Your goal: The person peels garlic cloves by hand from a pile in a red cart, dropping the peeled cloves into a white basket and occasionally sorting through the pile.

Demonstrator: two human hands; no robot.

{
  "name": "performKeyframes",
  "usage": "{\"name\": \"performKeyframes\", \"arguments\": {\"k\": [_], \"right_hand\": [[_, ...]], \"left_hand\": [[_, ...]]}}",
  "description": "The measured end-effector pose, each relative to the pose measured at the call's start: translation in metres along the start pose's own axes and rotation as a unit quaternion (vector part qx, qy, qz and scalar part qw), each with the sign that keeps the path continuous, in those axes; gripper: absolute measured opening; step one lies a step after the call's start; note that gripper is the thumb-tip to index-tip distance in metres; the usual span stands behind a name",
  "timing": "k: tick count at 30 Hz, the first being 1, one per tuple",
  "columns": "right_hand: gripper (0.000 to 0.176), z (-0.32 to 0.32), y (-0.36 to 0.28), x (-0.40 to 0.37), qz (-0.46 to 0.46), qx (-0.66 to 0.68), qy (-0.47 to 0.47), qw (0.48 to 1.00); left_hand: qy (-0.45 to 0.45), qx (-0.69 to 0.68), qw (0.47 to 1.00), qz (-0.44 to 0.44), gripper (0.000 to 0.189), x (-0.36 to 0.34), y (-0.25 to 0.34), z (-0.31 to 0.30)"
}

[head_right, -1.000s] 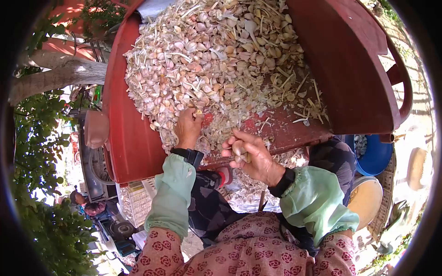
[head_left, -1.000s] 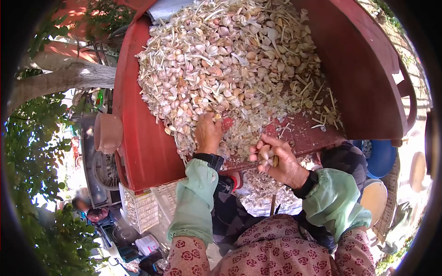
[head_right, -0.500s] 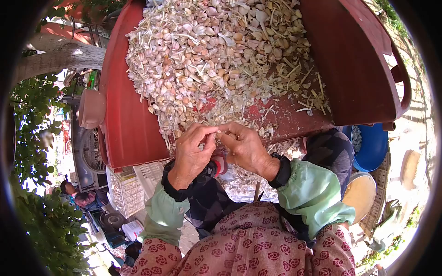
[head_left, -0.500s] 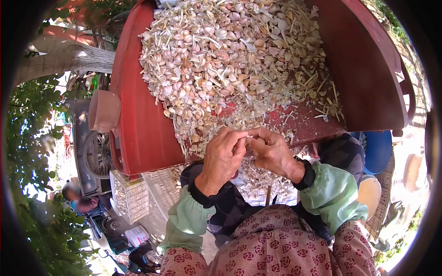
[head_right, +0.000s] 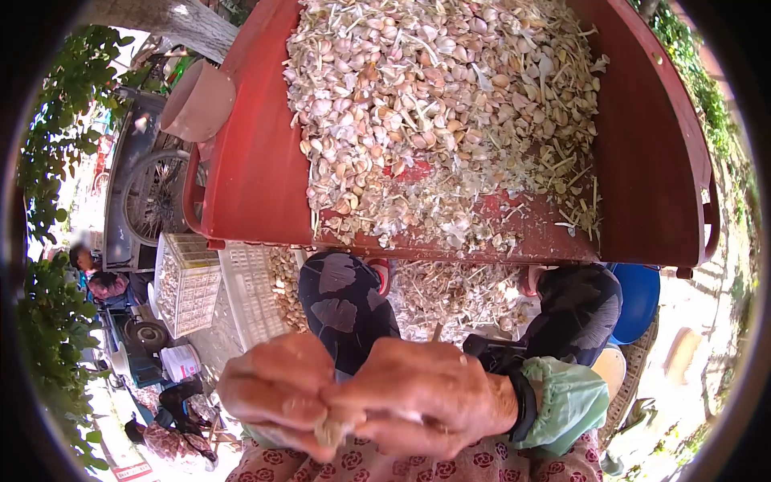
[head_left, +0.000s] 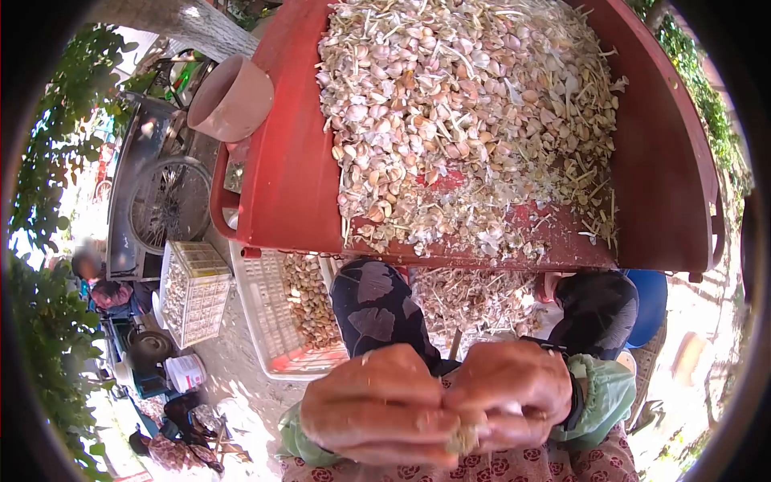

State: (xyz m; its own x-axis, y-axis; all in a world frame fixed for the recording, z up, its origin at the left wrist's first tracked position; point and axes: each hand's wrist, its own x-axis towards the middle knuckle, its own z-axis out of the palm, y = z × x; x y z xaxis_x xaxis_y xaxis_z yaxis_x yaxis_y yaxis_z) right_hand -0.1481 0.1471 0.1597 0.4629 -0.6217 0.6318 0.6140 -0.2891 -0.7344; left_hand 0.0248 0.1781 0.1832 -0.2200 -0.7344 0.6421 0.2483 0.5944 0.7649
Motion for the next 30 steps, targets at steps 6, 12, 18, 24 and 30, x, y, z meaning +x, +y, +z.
{"name": "performKeyframes", "arguments": {"k": [6, 12, 18, 24, 30], "right_hand": [[0.018, 0.061, -0.017, 0.023, -0.133, -0.047, -0.009, 0.99], [0.016, 0.098, 0.003, 0.034, -0.184, 0.104, -0.002, 0.977], [0.02, 0.123, 0.019, 0.05, -0.103, 0.103, -0.04, 0.989], [0.039, 0.144, 0.085, 0.058, 0.148, 0.144, -0.062, 0.977], [0.061, 0.159, 0.239, 0.028, 0.063, -0.295, -0.15, 0.942]], "left_hand": [[0.01, 0.004, 0.998, 0.057, 0.014, -0.008, 0.041, -0.019], [0.143, 0.077, 0.982, 0.092, 0.013, -0.029, 0.059, -0.026], [0.27, 0.173, 0.941, 0.106, 0.013, -0.057, 0.08, -0.034], [0.295, 0.256, 0.919, 0.056, 0.021, -0.093, 0.078, -0.087], [0.377, 0.601, 0.657, -0.256, 0.026, -0.15, 0.033, -0.154]]}}
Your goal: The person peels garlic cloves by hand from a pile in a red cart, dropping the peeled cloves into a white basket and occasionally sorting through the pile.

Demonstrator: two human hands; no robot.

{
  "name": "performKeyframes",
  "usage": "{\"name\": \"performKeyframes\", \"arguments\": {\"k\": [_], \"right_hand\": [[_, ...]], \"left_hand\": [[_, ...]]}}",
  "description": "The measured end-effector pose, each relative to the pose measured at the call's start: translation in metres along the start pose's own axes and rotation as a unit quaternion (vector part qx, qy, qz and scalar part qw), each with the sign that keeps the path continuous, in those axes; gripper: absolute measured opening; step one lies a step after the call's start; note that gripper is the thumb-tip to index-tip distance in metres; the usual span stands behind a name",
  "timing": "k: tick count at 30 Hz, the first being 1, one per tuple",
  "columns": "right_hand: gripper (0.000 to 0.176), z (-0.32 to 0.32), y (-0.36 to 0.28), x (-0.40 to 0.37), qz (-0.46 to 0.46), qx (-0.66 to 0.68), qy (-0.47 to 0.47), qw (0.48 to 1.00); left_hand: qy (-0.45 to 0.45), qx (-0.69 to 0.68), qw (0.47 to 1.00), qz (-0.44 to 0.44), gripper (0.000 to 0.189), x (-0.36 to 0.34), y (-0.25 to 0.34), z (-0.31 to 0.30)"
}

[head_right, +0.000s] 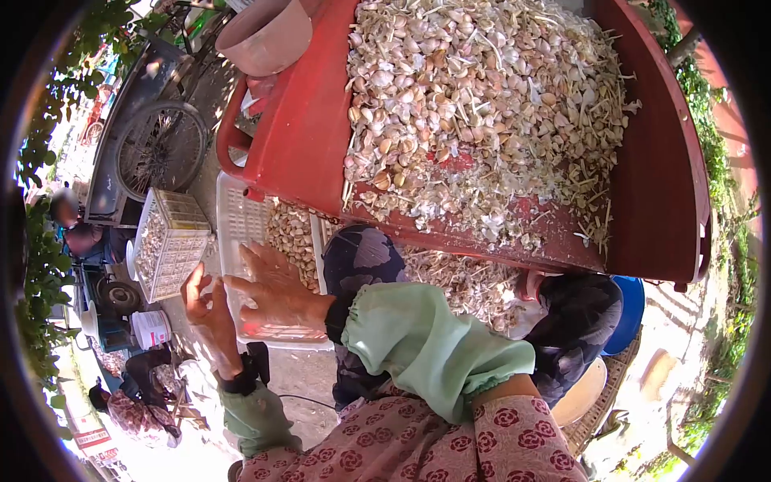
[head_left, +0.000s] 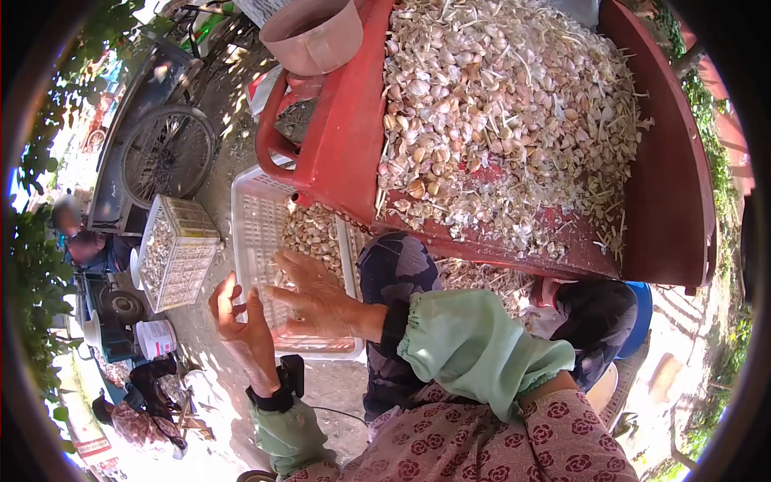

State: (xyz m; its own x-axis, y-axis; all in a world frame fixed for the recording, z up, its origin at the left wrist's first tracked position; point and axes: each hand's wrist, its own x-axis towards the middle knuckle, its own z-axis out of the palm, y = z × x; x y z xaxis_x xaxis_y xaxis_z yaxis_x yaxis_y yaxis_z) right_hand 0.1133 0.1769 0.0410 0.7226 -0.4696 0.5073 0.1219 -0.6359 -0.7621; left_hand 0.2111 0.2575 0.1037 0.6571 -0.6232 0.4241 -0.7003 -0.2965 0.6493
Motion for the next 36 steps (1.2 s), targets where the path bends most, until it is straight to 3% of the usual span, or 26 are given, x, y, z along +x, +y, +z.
{"name": "performKeyframes", "arguments": {"k": [2, 5, 6, 8, 10, 12, 14, 20, 22, 24, 26, 28, 31, 32, 33, 35, 36], "right_hand": [[0.057, -0.012, 0.009, -0.017, 0.021, 0.024, 0.018, 0.999], [0.048, -0.065, 0.017, -0.045, 0.046, 0.095, 0.091, 0.99], [0.046, -0.091, 0.015, -0.053, 0.06, 0.05, 0.112, 0.991], [0.045, -0.134, 0.022, -0.079, 0.133, 0.121, 0.108, 0.978], [0.045, -0.171, 0.033, -0.102, 0.225, 0.164, 0.1, 0.955], [0.042, -0.194, 0.048, -0.125, 0.193, 0.168, 0.148, 0.955], [0.038, -0.214, 0.054, -0.143, 0.298, 0.232, 0.159, 0.912], [0.034, -0.225, 0.069, -0.179, 0.317, 0.302, 0.204, 0.876], [0.037, -0.228, 0.069, -0.181, 0.331, 0.314, 0.206, 0.866], [0.043, -0.232, 0.064, -0.178, 0.342, 0.388, 0.217, 0.828], [0.05, -0.235, 0.06, -0.176, 0.327, 0.373, 0.22, 0.84], [0.053, -0.241, 0.05, -0.172, 0.338, 0.344, 0.186, 0.856], [0.049, -0.231, 0.046, -0.172, 0.229, 0.092, 0.161, 0.956], [0.046, -0.226, 0.041, -0.171, 0.286, 0.245, 0.197, 0.905], [0.046, -0.215, 0.053, -0.178, 0.179, 0.018, 0.195, 0.964], [0.049, -0.212, 0.058, -0.186, 0.125, -0.097, 0.232, 0.96], [0.046, -0.202, 0.064, -0.191, 0.109, -0.13, 0.256, 0.952]], "left_hand": [[-0.046, -0.1, 0.992, -0.068, 0.026, -0.008, -0.002, 0.002], [-0.156, -0.119, 0.979, 0.061, 0.02, -0.009, 0.059, 0.038], [-0.2, -0.099, 0.971, 0.086, 0.019, -0.007, 0.083, 0.052], [-0.254, -0.13, 0.951, 0.115, 0.018, -0.009, 0.1, 0.095], [-0.264, -0.123, 0.943, 0.164, 0.017, -0.008, 0.106, 0.144], [-0.272, -0.103, 0.939, 0.182, 0.016, -0.007, 0.103, 0.187], [-0.305, -0.014, 0.936, 0.175, 0.018, -0.007, 0.1, 0.224], [-0.29, 0.162, 0.919, 0.21, 0.021, -0.006, 0.097, 0.276], [-0.279, 0.145, 0.924, 0.22, 0.019, -0.005, 0.089, 0.282], [-0.319, -0.028, 0.94, 0.119, 0.018, -0.009, 0.085, 0.276], [-0.334, -0.084, 0.935, 0.086, 0.018, -0.024, 0.119, 0.249], [-0.351, -0.092, 0.919, 0.151, 0.017, -0.039, 0.153, 0.221], [-0.394, -0.106, 0.892, 0.197, 0.015, -0.061, 0.174, 0.2], [-0.403, -0.124, 0.883, 0.208, 0.013, -0.068, 0.171, 0.2], [-0.405, -0.104, 0.88, 0.227, 0.013, -0.072, 0.174, 0.194], [-0.442, -0.126, 0.87, 0.178, 0.016, -0.079, 0.164, 0.19], [-0.478, -0.162, 0.856, 0.109, 0.016, -0.081, 0.154, 0.192]]}}
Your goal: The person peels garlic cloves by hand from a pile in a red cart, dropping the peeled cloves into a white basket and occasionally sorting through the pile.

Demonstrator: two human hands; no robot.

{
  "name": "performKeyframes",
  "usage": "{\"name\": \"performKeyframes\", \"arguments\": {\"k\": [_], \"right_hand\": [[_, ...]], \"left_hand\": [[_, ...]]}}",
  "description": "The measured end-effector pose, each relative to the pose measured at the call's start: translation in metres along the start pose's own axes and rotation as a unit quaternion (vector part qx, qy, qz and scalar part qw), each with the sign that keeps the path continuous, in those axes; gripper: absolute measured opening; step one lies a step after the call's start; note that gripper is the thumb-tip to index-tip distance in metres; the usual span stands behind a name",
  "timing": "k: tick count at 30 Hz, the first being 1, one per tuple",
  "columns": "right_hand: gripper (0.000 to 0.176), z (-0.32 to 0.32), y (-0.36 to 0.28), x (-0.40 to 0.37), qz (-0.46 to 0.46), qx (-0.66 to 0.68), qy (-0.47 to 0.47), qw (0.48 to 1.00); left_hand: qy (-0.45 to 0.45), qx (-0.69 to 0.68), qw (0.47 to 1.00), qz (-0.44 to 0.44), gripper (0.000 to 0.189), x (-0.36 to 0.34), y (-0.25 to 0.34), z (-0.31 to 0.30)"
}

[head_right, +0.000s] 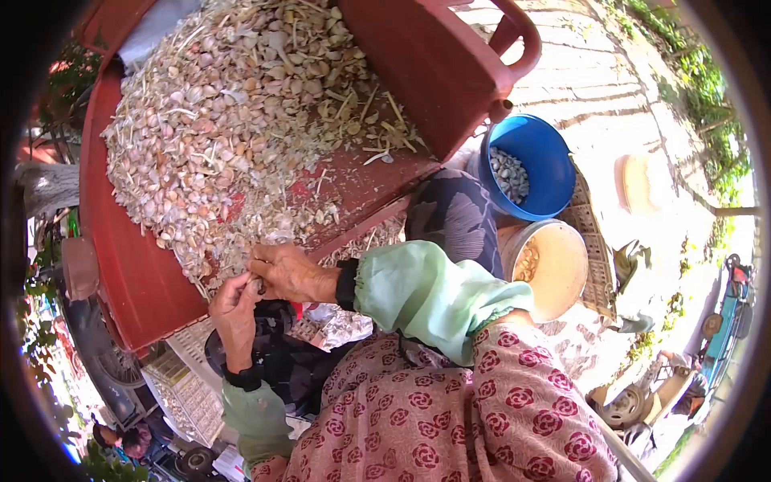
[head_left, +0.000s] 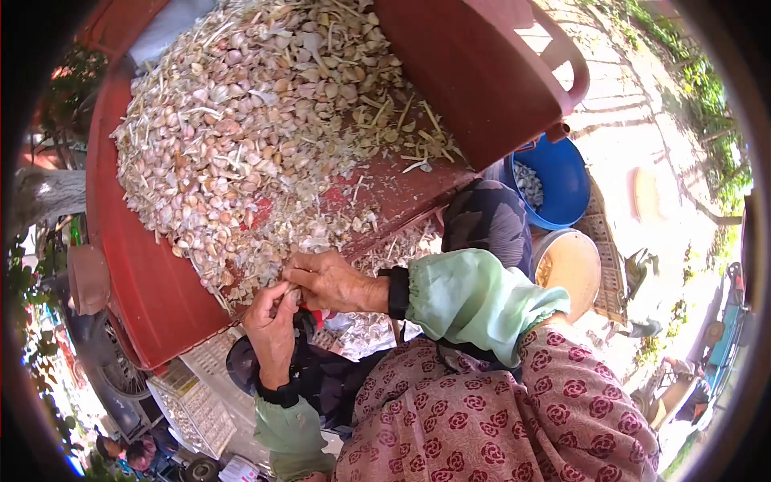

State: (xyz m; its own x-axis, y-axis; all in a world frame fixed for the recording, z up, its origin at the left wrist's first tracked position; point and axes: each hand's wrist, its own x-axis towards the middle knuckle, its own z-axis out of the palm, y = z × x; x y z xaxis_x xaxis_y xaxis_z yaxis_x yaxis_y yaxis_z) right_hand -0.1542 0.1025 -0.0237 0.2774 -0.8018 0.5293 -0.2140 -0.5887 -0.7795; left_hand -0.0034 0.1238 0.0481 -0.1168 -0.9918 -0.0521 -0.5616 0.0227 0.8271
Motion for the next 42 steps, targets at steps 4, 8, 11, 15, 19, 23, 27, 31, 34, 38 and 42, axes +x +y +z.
{"name": "performKeyframes", "arguments": {"k": [4, 8, 11, 15, 19, 23, 27, 31, 34, 38, 42], "right_hand": [[0.047, 0.006, -0.005, -0.017, 0.117, 0.146, -0.019, 0.982], [0.043, 0.001, -0.007, -0.019, 0.192, 0.207, -0.03, 0.959], [0.04, -0.001, -0.003, -0.016, 0.236, 0.345, 0.053, 0.907], [0.036, 0.019, 0.03, -0.025, 0.13, 0.159, 0.035, 0.978], [0.028, 0.035, 0.02, -0.045, 0.096, 0.054, -0.079, 0.991], [0.027, 0.026, 0.026, -0.051, 0.153, 0.072, -0.032, 0.985], [0.026, 0.026, 0.023, -0.056, 0.175, 0.19, -0.021, 0.966], [0.025, 0.005, 0.01, -0.043, 0.143, 0.201, -0.088, 0.965], [0.03, -0.023, -0.005, -0.019, 0.14, 0.169, -0.137, 0.966], [0.025, -0.03, -0.012, 0.008, 0.165, 0.224, -0.11, 0.954], [0.024, -0.034, -0.014, 0.041, 0.138, 0.235, -0.106, 0.956]], "left_hand": [[-0.044, -0.146, 0.986, -0.061, 0.018, -0.007, 0.002, 0.005], [-0.066, -0.289, 0.95, -0.096, 0.018, -0.001, 0.001, 0.013], [-0.086, -0.493, 0.861, -0.089, 0.017, 0.004, -0.002, 0.017], [0.033, -0.365, 0.93, -0.017, 0.014, 0.015, 0.02, 0.013], [-0.05, -0.254, 0.958, 0.127, 0.016, 0.004, 0.115, 0.044], [-0.291, -0.15, 0.895, 0.302, 0.029, -0.012, 0.172, 0.1], [-0.213, -0.177, 0.934, 0.227, 0.022, -0.004, 0.134, 0.089], [-0.048, -0.05, 0.994, 0.085, 0.016, -0.001, 0.067, 0.026], [0.103, -0.027, 0.994, -0.027, 0.013, 0.002, 0.003, -0.012], [0.199, 0.092, 0.975, -0.031, 0.015, 0.023, -0.081, -0.056], [0.192, 0.302, 0.932, -0.064, 0.023, 0.051, -0.116, -0.06]]}}
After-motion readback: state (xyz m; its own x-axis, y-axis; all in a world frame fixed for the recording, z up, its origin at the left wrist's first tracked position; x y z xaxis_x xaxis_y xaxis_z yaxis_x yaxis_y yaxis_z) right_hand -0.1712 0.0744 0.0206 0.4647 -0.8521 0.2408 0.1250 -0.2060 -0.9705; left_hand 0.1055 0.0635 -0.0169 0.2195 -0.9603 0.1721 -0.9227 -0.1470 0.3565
